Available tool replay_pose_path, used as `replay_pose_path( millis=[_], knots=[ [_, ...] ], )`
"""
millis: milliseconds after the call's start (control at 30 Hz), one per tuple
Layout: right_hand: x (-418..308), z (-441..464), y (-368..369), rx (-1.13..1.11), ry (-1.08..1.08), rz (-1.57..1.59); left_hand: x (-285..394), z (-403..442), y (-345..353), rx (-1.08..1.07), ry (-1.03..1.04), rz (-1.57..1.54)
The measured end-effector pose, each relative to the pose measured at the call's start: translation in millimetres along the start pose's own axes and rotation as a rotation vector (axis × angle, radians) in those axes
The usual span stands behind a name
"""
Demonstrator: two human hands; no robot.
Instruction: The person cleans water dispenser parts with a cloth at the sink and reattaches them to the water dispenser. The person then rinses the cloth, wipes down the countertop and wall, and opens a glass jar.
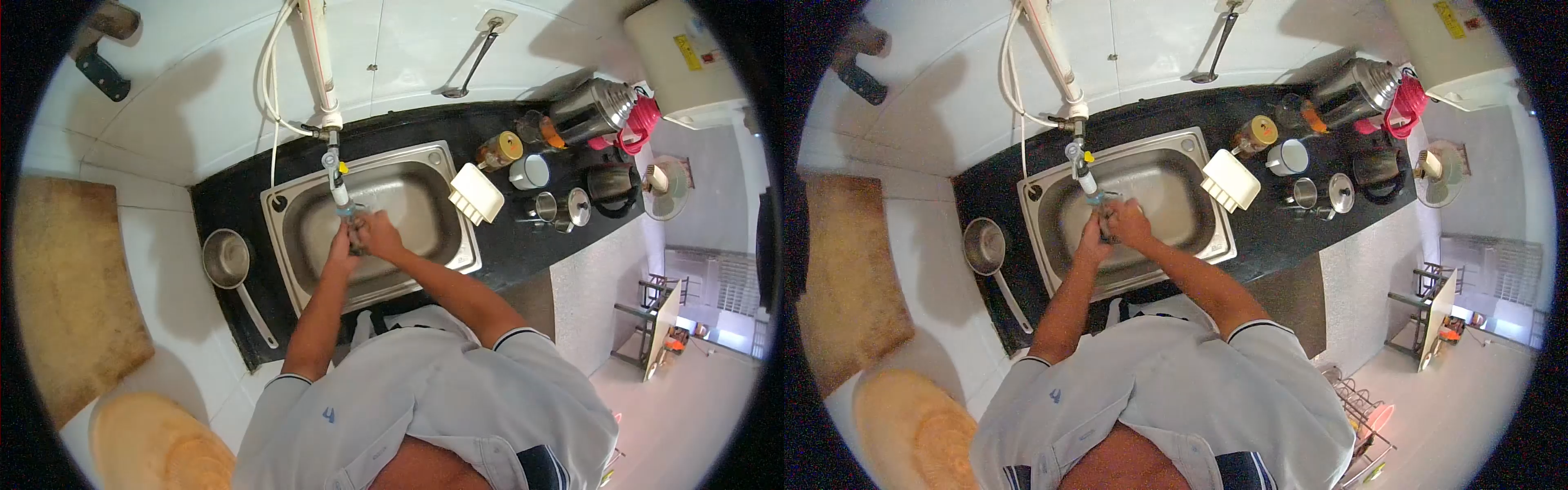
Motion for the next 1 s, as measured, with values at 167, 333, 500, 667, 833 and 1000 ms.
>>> replay_pose_path(
  millis=[167, 333, 500, 667, 833, 1000],
  knots=[
    [3, -18, 0, -0.182, -0.146, -0.059, -2, 7, -24, -0.049, 0.038, -0.081],
    [54, 8, -19, 0.167, -0.042, 0.11, -5, 12, -57, 0.031, 0.104, 0.08],
    [58, -8, -2, -0.02, 0.207, 0.535, -10, 3, -36, 0.133, 0.149, 0.21],
    [8, -48, 11, 0.103, 0.05, 0.512, -14, 2, -6, -0.051, 0.172, -0.293],
    [2, -39, -3, 0.227, -0.066, 0.191, -15, 9, -40, -0.166, 0.319, -0.085],
    [16, -23, -9, 0.235, -0.015, 0.074, -11, -51, 7, -0.15, 0.105, -0.116]
  ],
)
Point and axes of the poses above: each hand's wrist, its own z-axis towards the middle knuckle, its own y-axis out of the palm, x = y × z, the point moved 6 cm from there along z, towards the middle knuckle, and after that the axes turned 1 degree about -y, right-handed, at the moved point
